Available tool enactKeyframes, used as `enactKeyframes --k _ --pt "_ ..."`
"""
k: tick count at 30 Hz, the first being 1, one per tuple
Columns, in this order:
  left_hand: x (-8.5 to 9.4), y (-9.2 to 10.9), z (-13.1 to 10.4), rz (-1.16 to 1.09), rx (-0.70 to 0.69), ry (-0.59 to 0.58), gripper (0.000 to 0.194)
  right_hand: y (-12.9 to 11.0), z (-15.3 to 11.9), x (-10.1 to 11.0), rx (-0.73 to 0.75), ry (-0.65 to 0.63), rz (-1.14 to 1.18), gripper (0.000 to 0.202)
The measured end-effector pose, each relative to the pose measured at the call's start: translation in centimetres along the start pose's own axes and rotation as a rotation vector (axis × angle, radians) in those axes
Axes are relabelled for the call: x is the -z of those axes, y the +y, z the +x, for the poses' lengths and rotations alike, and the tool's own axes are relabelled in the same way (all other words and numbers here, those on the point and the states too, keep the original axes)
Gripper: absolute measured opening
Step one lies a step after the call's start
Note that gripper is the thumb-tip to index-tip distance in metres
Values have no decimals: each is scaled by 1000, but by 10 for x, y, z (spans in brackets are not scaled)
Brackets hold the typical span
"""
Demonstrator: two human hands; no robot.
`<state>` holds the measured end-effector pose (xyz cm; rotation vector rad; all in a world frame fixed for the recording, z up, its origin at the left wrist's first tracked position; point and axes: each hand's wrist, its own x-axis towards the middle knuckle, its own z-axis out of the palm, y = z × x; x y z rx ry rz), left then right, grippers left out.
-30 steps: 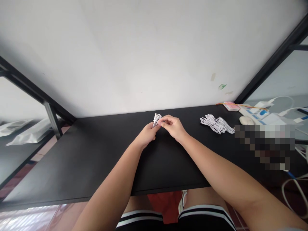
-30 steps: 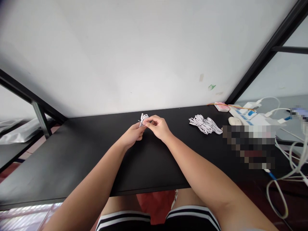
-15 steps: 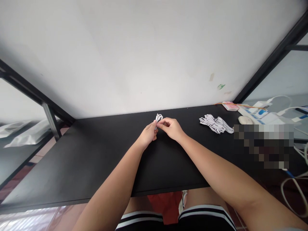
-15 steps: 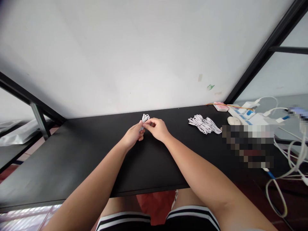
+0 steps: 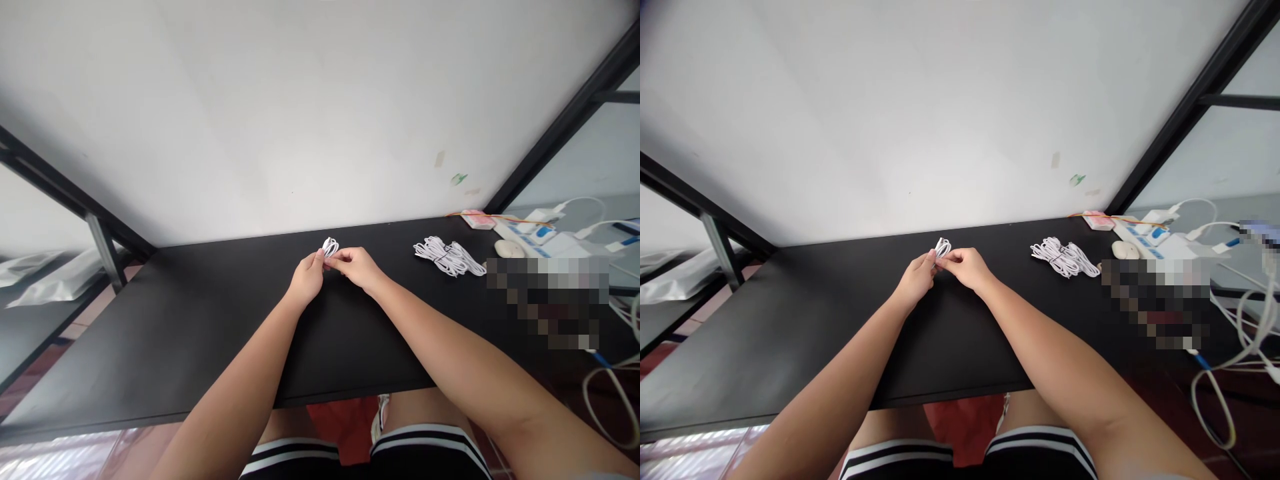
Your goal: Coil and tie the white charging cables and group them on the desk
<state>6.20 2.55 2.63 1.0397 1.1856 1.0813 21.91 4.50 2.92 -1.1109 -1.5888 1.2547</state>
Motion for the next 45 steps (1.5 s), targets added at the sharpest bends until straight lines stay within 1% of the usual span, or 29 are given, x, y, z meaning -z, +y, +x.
enactKeyframes --k 3,5,8,11,15,19,24,30,34,39,45 --pt "0 -1 1 64 -47 41 37 0 0 2 -57 4 3 41" --pt "0 0 0 51 -49 43 39 1 0 2 -73 19 15 43" --pt "-2 4 -3 24 -29 20 43 2 1 1 -28 11 61 43" --pt "-4 8 -6 11 -4 -9 47 4 2 1 46 -46 108 45" --pt "-4 9 -7 -39 12 -59 48 6 4 2 73 -131 180 51" --pt "-2 6 -5 -105 19 -101 45 7 4 4 57 -191 194 40" --pt "-2 5 -4 -138 16 -120 47 7 3 3 58 -161 155 40" --pt "-4 4 -3 -71 55 -78 50 9 3 2 120 -111 65 38" --pt "-4 4 -4 -59 56 -80 51 10 4 3 131 -97 51 40" --pt "-3 5 -5 -175 78 -135 48 9 5 3 142 -104 75 41" --pt "-1 7 -8 -310 95 -254 37 8 6 4 147 -146 159 37"
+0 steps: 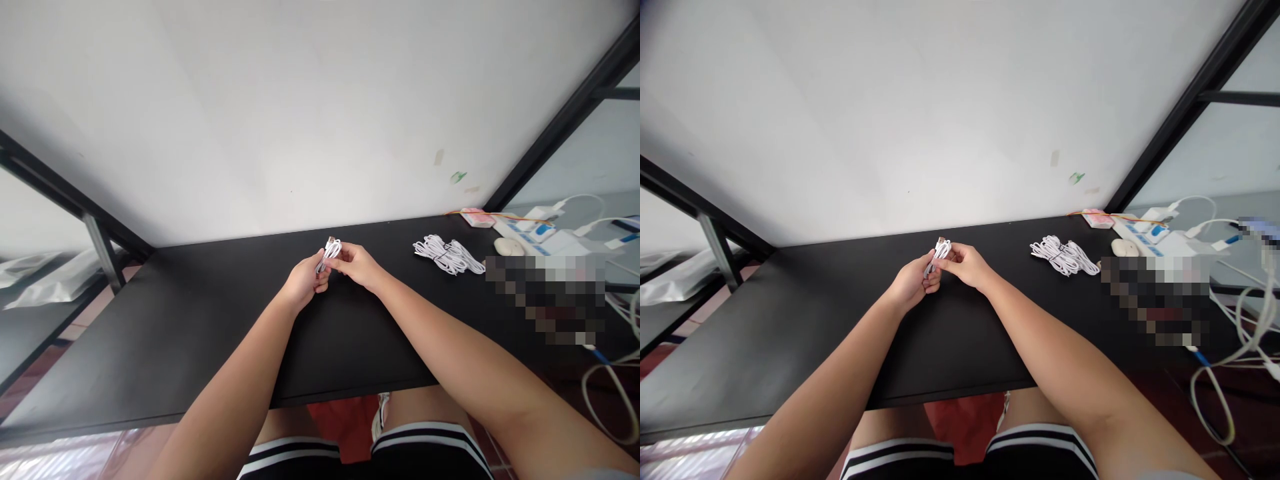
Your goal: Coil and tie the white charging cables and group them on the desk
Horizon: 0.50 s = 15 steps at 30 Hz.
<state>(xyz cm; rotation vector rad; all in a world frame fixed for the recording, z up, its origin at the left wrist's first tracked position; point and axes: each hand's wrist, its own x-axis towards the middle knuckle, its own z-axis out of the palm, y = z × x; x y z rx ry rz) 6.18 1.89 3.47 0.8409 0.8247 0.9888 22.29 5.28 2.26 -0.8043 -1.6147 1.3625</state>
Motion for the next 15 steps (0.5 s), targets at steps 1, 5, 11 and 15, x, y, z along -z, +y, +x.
enactKeyframes --k 1,5,11,15 --pt "0 1 -1 -8 -2 -17 37 -1 0 0 3 -8 17 36" --pt "-2 3 -3 -27 -10 -55 38 -4 -1 -2 -2 -26 81 34" --pt "-3 4 -4 -42 -2 -88 38 -6 -1 -4 2 -27 124 36" --pt "-3 4 -4 -44 12 -101 39 -5 -1 -1 3 10 23 39"
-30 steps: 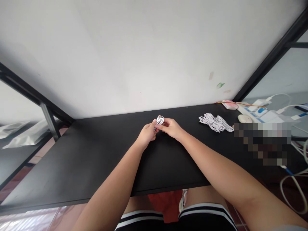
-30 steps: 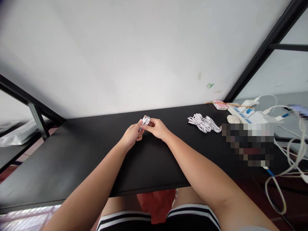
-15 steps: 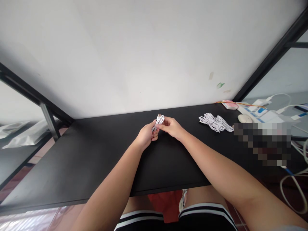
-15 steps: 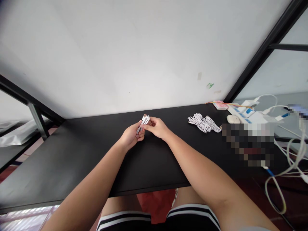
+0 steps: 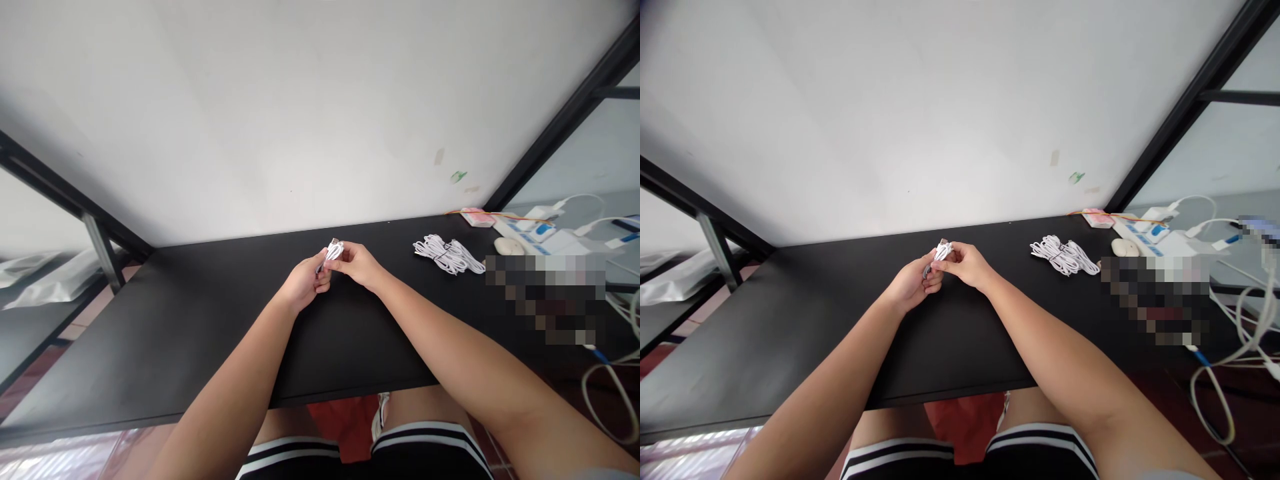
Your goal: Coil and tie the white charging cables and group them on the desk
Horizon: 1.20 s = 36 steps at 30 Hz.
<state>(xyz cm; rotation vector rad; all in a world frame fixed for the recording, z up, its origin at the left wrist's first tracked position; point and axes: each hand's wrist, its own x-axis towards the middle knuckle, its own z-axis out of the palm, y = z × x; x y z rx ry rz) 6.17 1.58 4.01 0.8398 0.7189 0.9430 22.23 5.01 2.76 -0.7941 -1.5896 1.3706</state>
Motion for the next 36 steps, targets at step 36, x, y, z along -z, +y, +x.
enactKeyframes --k 36 --pt "1 8 -4 77 68 23 44 -8 -2 8 42 -25 -196 31"
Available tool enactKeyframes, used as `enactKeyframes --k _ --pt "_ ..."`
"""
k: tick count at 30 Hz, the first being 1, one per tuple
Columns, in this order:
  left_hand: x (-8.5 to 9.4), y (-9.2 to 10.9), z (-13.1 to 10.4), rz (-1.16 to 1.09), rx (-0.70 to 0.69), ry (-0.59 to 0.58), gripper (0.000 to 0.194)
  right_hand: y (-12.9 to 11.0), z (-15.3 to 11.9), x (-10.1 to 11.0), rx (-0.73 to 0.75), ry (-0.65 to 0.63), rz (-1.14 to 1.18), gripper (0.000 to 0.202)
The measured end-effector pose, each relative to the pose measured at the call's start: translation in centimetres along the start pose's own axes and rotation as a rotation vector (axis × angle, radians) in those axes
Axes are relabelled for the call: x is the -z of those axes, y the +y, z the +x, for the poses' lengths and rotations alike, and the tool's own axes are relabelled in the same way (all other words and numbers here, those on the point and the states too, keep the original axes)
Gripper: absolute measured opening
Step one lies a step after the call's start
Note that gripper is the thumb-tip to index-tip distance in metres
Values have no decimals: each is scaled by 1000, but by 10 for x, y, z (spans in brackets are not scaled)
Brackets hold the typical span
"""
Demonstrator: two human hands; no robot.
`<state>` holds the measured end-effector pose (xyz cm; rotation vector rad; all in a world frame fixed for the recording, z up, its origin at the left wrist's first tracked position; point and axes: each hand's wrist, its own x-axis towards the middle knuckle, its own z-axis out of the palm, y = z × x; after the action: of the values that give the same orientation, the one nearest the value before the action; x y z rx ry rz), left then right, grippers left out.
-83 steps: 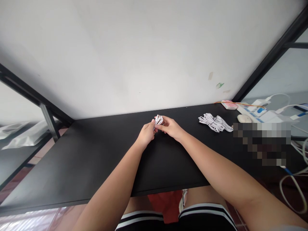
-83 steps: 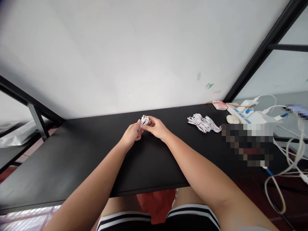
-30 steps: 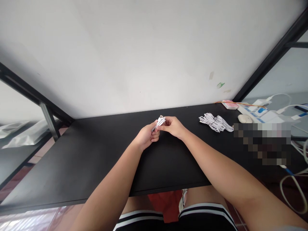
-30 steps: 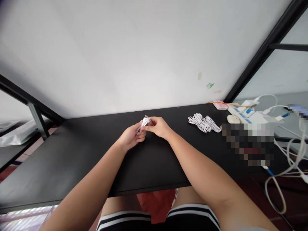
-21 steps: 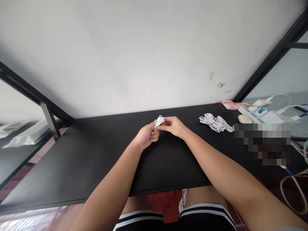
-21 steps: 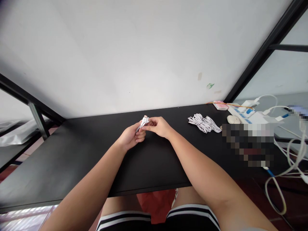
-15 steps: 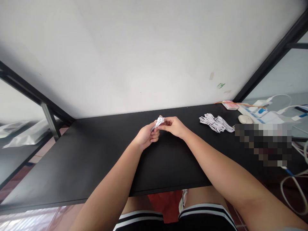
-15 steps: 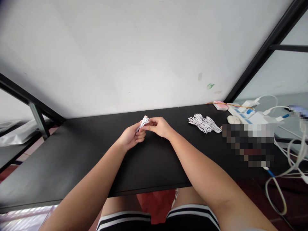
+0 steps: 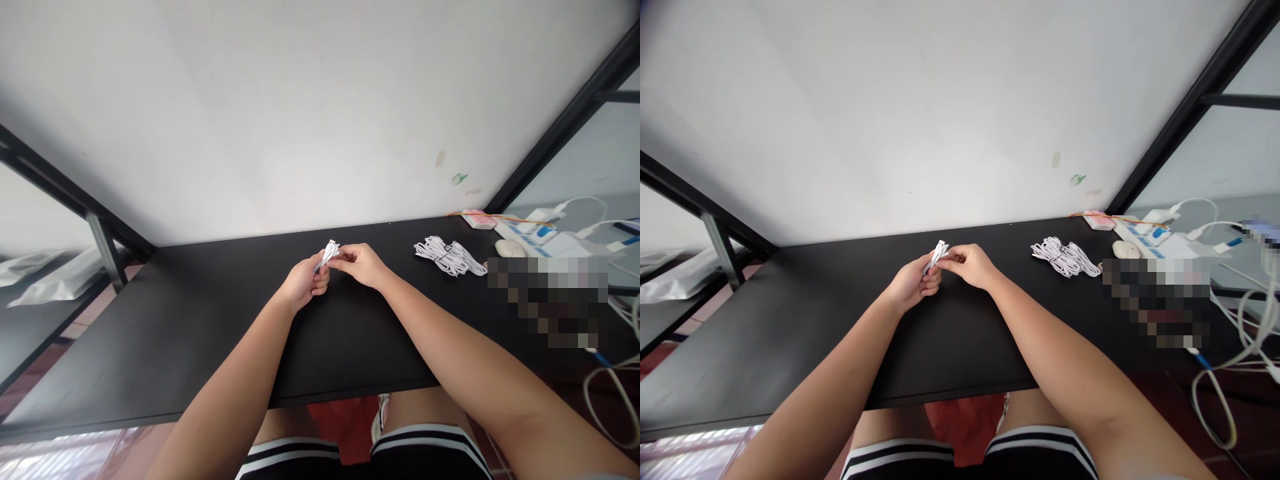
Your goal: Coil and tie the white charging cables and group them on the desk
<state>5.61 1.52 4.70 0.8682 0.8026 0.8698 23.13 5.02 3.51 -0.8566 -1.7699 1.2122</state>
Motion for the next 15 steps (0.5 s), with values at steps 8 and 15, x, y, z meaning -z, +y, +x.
enactKeyframes --k 8,15 --pt "1 2 0 -38 62 -24 43 -5 -4 -6 53 72 -182 31" --pt "5 1 -1 -46 74 -95 41 -4 -5 -6 60 45 -146 28"
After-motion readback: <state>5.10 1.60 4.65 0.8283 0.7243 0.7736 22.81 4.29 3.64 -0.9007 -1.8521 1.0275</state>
